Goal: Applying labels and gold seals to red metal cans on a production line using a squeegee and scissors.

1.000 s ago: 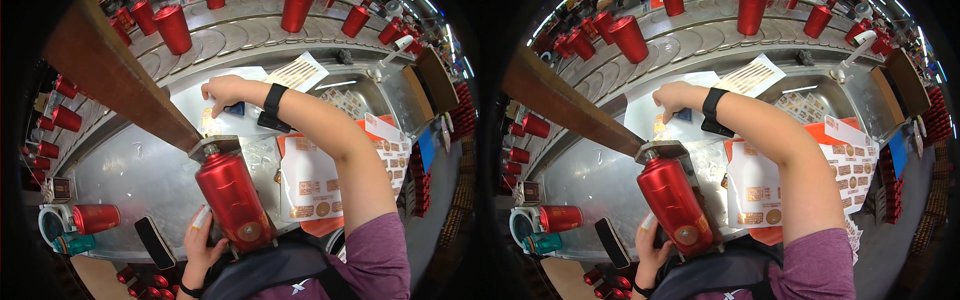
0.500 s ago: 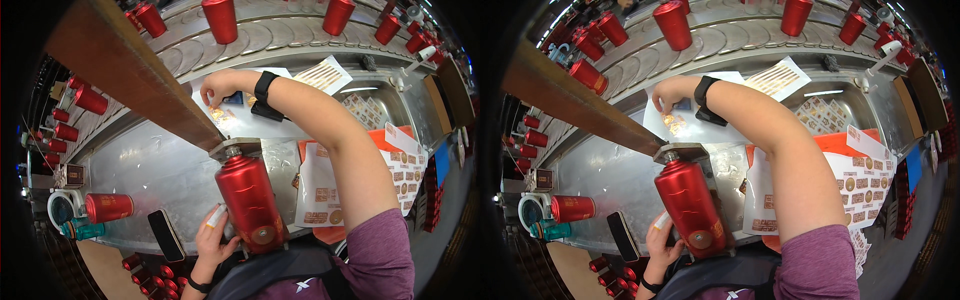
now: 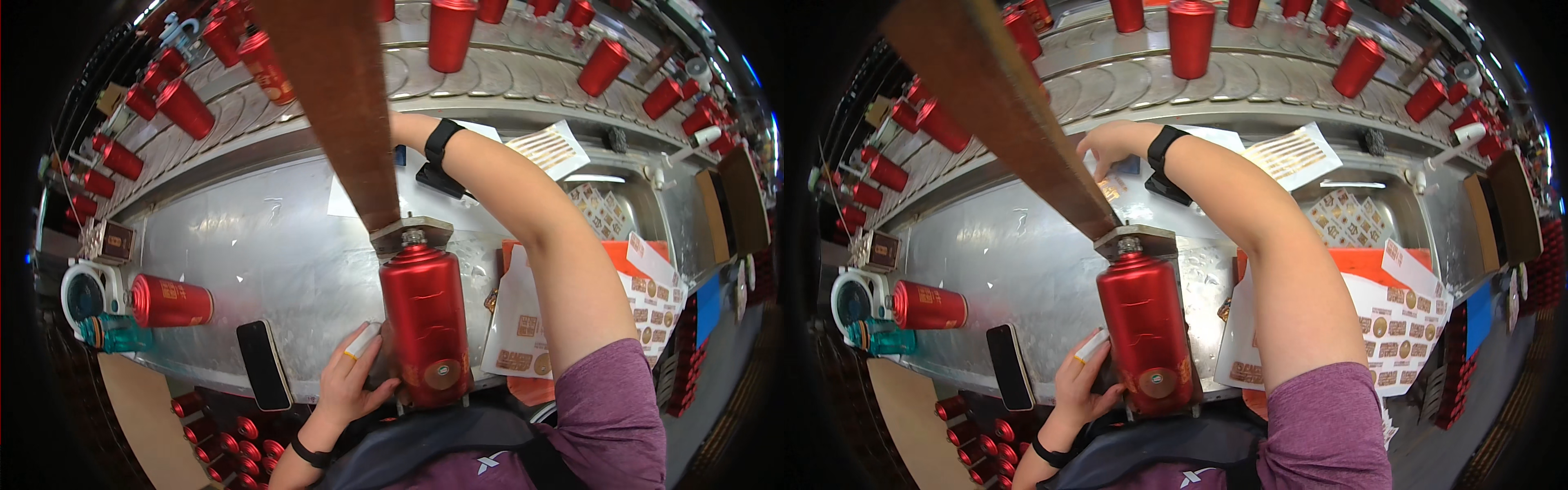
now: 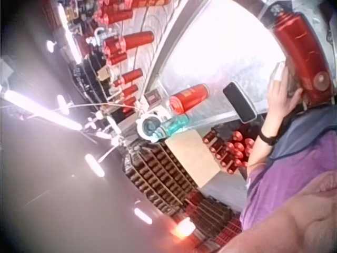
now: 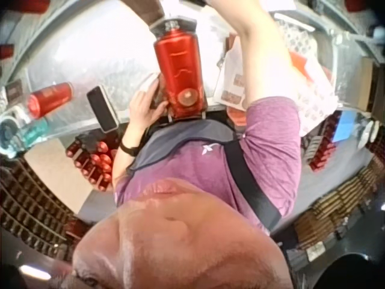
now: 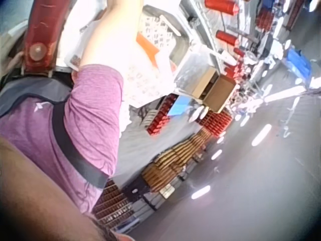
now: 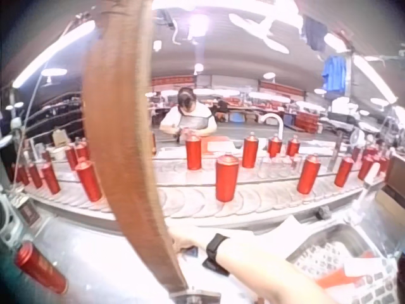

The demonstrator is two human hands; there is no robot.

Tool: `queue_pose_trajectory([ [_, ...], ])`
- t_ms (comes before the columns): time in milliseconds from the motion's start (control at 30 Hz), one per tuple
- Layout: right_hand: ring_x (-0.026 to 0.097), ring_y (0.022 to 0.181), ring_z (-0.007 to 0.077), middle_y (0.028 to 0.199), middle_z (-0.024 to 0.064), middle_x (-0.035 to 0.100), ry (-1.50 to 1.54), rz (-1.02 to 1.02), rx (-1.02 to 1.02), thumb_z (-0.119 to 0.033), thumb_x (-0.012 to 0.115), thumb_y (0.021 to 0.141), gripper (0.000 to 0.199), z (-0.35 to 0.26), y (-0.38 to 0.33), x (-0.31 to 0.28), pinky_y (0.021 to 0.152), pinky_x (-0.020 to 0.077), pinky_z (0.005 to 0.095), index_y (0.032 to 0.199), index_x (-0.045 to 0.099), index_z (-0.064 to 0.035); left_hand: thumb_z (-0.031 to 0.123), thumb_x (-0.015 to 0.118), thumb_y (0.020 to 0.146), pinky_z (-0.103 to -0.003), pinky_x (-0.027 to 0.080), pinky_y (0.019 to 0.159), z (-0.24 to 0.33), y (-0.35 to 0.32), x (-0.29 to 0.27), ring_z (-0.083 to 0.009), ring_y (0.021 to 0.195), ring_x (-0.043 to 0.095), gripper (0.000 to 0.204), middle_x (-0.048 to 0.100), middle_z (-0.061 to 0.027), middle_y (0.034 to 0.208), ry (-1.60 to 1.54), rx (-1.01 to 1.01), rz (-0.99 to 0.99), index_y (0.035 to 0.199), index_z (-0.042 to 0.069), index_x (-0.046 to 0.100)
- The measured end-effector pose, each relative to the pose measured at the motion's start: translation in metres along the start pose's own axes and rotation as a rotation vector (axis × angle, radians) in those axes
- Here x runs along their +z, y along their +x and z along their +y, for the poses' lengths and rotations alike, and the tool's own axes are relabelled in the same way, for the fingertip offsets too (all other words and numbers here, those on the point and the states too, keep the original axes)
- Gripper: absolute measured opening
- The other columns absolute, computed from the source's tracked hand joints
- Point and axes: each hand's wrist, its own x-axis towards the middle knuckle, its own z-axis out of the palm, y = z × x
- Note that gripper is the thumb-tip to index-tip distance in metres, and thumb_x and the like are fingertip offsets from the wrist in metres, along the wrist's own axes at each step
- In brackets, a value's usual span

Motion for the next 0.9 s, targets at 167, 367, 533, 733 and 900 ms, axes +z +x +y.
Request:
queue_pose_trajectory([
  [167,0.062,0.087,0.0207,0.096,0.006,0.065,0.063,-0.072,-0.1,-0.027,0.075,0.078,0.045,-0.048,-0.029,-0.031,0.077,0.0479,0.035,0.118,0.061,-0.0108,0.026,0.081,0.071,-0.043,0.051,0.092,-0.002,-0.001,-0.003,-0.0393,0.118,0.056,0.062,0.061,-0.0201,0.119,-0.009,-0.004,0.007,0.122,-0.002,0.059],
  [367,0.062,0.085,0.0213,0.092,0.0059,0.064,-0.195,-0.231,0.261,-0.025,0.07,0.084,0.031,-0.103,-0.028,-0.044,0.075,0.048,0.0359,0.108,0.061,-0.0079,0.026,0.08,0.073,-0.042,0.051,0.092,-0.003,0.0,-0.006,-0.0384,0.117,0.057,0.061,0.061,-0.0193,0.12,-0.046,0.069,0.05,0.122,-0.003,0.058],
  [533,0.062,0.091,0.0234,0.096,0.0092,0.066,-0.222,-0.052,0.13,-0.023,0.069,0.085,0.026,-0.094,-0.048,-0.05,0.078,0.0488,0.0369,0.104,0.065,-0.0066,0.027,0.08,0.073,-0.041,0.051,0.092,-0.006,-0.005,-0.006,-0.0385,0.118,0.056,0.061,0.06,-0.0205,0.121,-0.046,0.062,0.032,0.122,-0.003,0.058],
  [733,0.063,0.08,0.0209,0.092,0.0092,0.069,-0.101,0.106,0.375,-0.027,0.071,0.079,0.026,-0.084,-0.17,-0.097,0.074,0.0494,0.0318,0.097,0.071,-0.0078,0.023,0.076,0.079,-0.045,0.045,0.099,-0.007,-0.016,-0.002,-0.039,0.12,0.055,0.051,0.06,-0.0225,0.124,-0.088,-0.007,0.035,0.122,0.0,0.06],
  [900,0.06,0.079,0.0076,0.084,-0.0006,0.068,0.368,0.269,0.791,-0.022,0.072,0.082,0.019,-0.053,-0.329,-0.109,0.071,0.0471,0.0236,0.092,0.071,-0.0054,0.025,0.061,0.09,-0.04,0.04,0.103,-0.006,-0.018,-0.003,-0.0333,0.12,0.056,0.041,0.06,-0.0202,0.125,-0.387,-0.149,0.144,0.121,-0.002,0.062],
])
